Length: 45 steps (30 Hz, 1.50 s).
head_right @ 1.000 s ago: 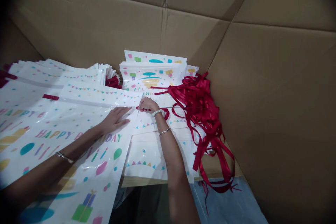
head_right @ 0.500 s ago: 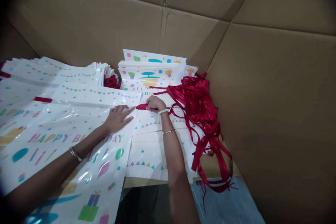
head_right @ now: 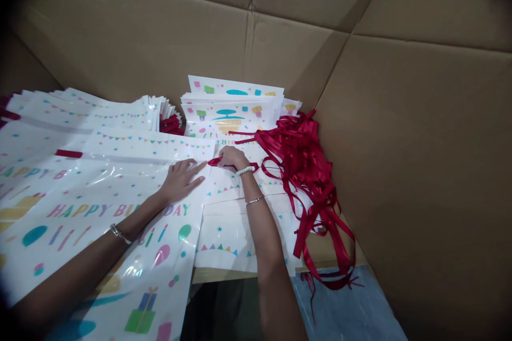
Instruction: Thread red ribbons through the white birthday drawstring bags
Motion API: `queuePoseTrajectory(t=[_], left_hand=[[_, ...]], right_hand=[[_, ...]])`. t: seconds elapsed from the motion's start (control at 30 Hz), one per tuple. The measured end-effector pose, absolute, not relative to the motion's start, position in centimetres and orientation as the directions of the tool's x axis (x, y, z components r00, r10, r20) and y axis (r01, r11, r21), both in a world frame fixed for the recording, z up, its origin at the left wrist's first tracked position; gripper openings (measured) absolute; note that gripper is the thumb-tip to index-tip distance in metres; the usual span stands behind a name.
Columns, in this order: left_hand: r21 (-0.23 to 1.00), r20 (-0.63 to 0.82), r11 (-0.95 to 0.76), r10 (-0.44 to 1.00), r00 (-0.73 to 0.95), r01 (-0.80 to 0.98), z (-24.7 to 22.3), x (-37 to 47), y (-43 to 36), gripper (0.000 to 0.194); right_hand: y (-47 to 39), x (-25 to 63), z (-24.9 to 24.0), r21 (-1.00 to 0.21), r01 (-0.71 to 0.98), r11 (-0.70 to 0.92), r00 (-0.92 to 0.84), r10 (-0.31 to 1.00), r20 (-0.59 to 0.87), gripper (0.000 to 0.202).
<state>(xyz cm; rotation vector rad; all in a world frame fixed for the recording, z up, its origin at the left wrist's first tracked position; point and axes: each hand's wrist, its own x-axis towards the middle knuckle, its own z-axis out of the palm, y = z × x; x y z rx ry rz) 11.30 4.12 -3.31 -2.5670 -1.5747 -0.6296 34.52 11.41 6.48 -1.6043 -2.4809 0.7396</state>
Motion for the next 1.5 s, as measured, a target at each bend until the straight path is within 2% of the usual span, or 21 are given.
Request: queuePoseTrajectory(t=[0.1, 0.2, 0.4, 0.53, 0.7, 0.9, 1.0, 1.07, 1.17, 1.23, 1.37, 1.5], left_hand=[[0.144, 0.380, -0.473, 0.838, 0.392, 0.869, -3.3, 11.3, 4.1, 0.060], [0.132, 0.379, -0.464, 0.840, 0.388, 0.876, -3.2, 11.4, 4.1, 0.060], [0.132, 0.368, -0.453, 0.848, 0.381, 0.882, -3.0, 11.5, 4.0, 0.059], [0.140, 0.368, -0.452, 0.850, 0.377, 0.881, -3.0, 11.5, 4.0, 0.059], [0.142, 0.377, -0.464, 0.842, 0.386, 0.874, -3.2, 11.4, 4.2, 0.060], [0.189, 0.395, -0.471, 0.840, 0.372, 0.862, -3.5, 11.2, 4.4, 0.058], [0.185, 0.381, -0.463, 0.847, 0.371, 0.867, -3.5, 11.1, 4.4, 0.058], [0.175, 0.369, -0.453, 0.853, 0.368, 0.874, -3.4, 11.2, 4.4, 0.059], [0.165, 0.360, -0.442, 0.859, 0.363, 0.882, -3.2, 11.2, 4.4, 0.059], [0.162, 0.357, -0.441, 0.860, 0.364, 0.883, -3.1, 11.3, 4.3, 0.060], [0.171, 0.351, -0.443, 0.862, 0.365, 0.880, -3.2, 11.2, 4.5, 0.059], [0.167, 0.356, -0.444, 0.860, 0.366, 0.880, -3.4, 11.1, 4.5, 0.059]], right_hand=[[11.9, 36.5, 6.7, -0.594, 0.754, 0.279, -0.477, 0.855, -0.203, 0.023], [12.3, 37.7, 6.7, -0.666, 0.698, 0.265, -0.527, 0.820, -0.225, 0.029], [12.3, 38.2, 7.1, -0.617, 0.755, 0.222, -0.524, 0.770, -0.364, 0.021], [12.3, 39.5, 7.4, -0.595, 0.783, 0.178, -0.474, 0.791, -0.387, 0.022], [12.7, 41.2, 7.1, -0.585, 0.790, 0.183, -0.458, 0.811, -0.364, 0.018], [12.1, 43.8, 7.4, -0.660, 0.739, 0.133, -0.395, 0.879, -0.266, 0.039], [11.5, 45.4, 7.8, -0.696, 0.711, 0.101, -0.343, 0.914, -0.218, 0.043], [11.2, 46.1, 8.1, -0.674, 0.734, 0.084, -0.301, 0.929, -0.213, 0.039], [10.6, 46.8, 8.7, -0.621, 0.781, 0.073, -0.222, 0.961, -0.167, 0.022], [10.1, 47.1, 9.2, -0.548, 0.836, 0.037, -0.150, 0.975, -0.163, 0.016], [8.6, 47.4, 10.1, -0.378, 0.922, -0.081, -0.049, 0.945, -0.323, 0.025], [7.9, 47.3, 10.4, -0.370, 0.923, -0.105, -0.074, 0.895, -0.439, 0.019]])
